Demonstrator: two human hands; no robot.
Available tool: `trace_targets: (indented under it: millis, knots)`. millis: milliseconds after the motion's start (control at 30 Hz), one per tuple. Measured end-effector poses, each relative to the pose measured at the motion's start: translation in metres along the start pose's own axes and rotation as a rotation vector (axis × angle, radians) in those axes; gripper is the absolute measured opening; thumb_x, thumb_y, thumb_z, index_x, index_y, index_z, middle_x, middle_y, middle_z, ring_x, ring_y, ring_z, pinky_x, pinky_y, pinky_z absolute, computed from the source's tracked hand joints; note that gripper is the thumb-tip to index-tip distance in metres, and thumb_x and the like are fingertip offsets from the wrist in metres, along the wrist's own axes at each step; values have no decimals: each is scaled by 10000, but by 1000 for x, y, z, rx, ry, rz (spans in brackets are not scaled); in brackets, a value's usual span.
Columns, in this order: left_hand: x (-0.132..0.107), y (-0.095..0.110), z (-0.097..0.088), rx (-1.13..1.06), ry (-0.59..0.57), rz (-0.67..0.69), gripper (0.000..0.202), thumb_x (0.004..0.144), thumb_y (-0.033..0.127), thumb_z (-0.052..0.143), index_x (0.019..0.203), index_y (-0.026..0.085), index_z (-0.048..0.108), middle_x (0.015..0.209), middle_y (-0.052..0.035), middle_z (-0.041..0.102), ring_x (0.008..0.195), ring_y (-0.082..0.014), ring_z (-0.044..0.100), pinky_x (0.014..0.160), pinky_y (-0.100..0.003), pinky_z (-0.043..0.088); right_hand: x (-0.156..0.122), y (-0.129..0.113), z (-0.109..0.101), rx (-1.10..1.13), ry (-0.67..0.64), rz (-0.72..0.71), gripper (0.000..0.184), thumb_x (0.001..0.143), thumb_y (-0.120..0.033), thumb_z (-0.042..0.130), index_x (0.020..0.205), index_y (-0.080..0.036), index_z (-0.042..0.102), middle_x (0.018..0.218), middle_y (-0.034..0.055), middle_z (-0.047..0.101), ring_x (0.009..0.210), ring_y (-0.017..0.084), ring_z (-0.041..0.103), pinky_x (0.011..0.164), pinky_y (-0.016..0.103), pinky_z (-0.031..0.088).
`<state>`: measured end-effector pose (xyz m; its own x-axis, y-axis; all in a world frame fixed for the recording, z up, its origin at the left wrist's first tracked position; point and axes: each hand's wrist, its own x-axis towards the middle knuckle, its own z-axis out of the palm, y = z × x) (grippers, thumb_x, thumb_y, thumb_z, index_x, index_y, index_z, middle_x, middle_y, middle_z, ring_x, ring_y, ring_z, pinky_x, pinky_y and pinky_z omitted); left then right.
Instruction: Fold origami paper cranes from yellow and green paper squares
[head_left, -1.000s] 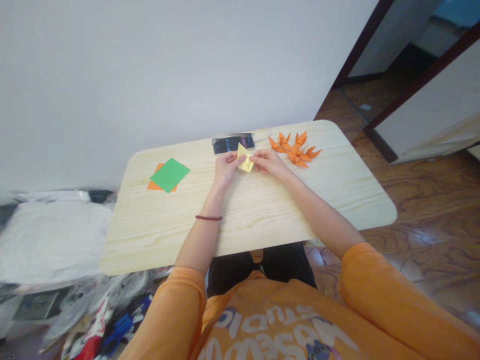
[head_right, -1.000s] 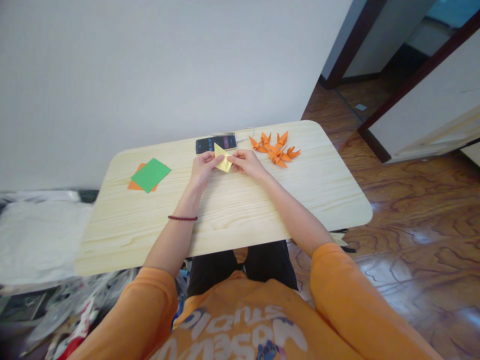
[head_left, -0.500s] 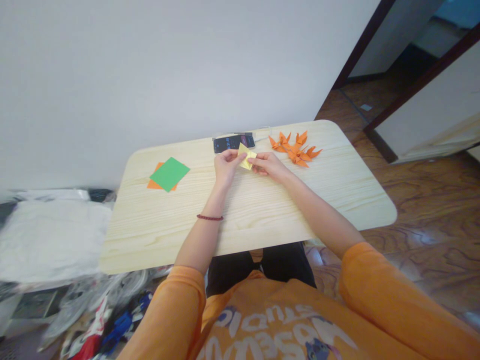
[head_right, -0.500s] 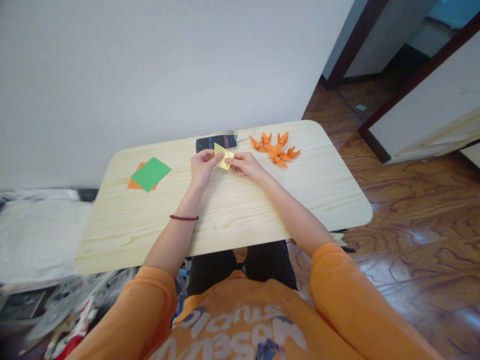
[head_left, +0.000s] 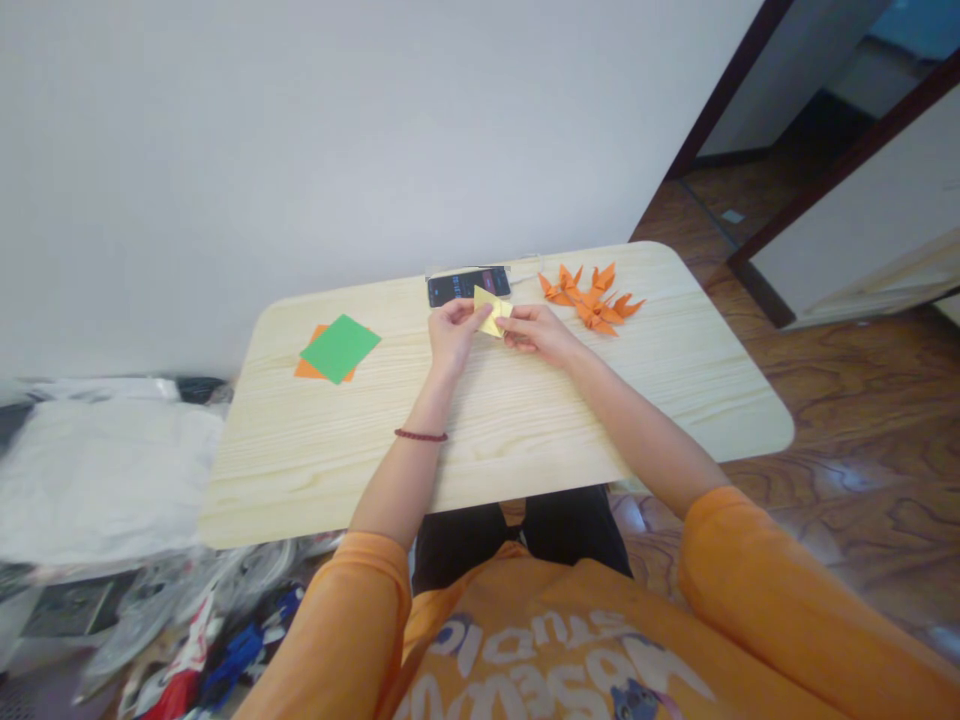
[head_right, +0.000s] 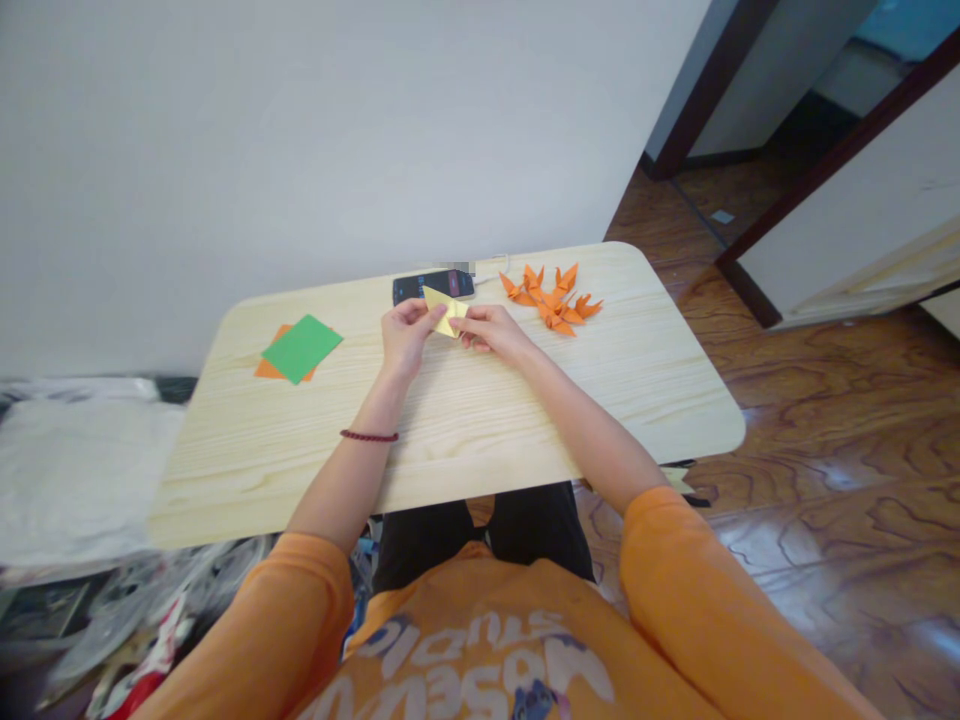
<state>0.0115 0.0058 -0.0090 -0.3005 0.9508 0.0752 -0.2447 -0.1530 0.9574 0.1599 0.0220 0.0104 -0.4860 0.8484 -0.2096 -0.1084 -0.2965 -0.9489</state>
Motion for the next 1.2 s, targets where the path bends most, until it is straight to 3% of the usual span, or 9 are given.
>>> trace_targets:
  millis: [333, 533, 733, 1000, 1200]
  knots:
    - [1, -1, -1, -7, 52, 90, 302, 537, 359, 847, 701, 182, 665, 696, -5, 695, 599, -108, 621, 615, -240, 510, 0, 1, 0, -10, 6, -31, 189, 633, -220, 768, 654, -116, 611, 549, 1, 606, 439, 32, 464, 344, 140, 218]
    - [2, -2, -2, 3, 54, 90, 345, 552, 400, 839, 755, 184, 662, 752, -21, 709, 642, -123, 645, 636, -248, 524, 1, 4, -1, 62, -35, -10, 299, 596, -335, 809, 729, -114, 659, 713, 48, 685, 529, 57, 553, 359, 140, 258]
    - [-1, -1, 0, -3, 53, 70, 325, 583, 390, 826, 758, 185, 643, 771, -29, 711, 686, -138, 663, 670, -262, 530, 2, 6, 0, 57, -43, 14, 311, 583, -342, 836, 697, -122, 648, 711, 46, 692, 539, 59, 567, 375, 143, 276]
    - [-4, 2, 3, -40, 64, -47, 313, 602, 363, 819, 759, 180, 619, 745, -23, 699, 691, -152, 668, 607, -253, 506, -1, 0, 3, 12, 11, 5, 255, 589, -262, 839, 621, -116, 633, 623, 33, 671, 503, 51, 544, 399, 152, 312]
    - [-1, -1, 1, -100, 56, -135, 345, 576, 331, 826, 795, 189, 599, 757, -18, 701, 735, -173, 683, 666, -290, 538, -2, -1, 1, 1, -3, -16, 246, 586, -264, 836, 601, -110, 645, 597, 32, 667, 492, 51, 549, 408, 148, 329]
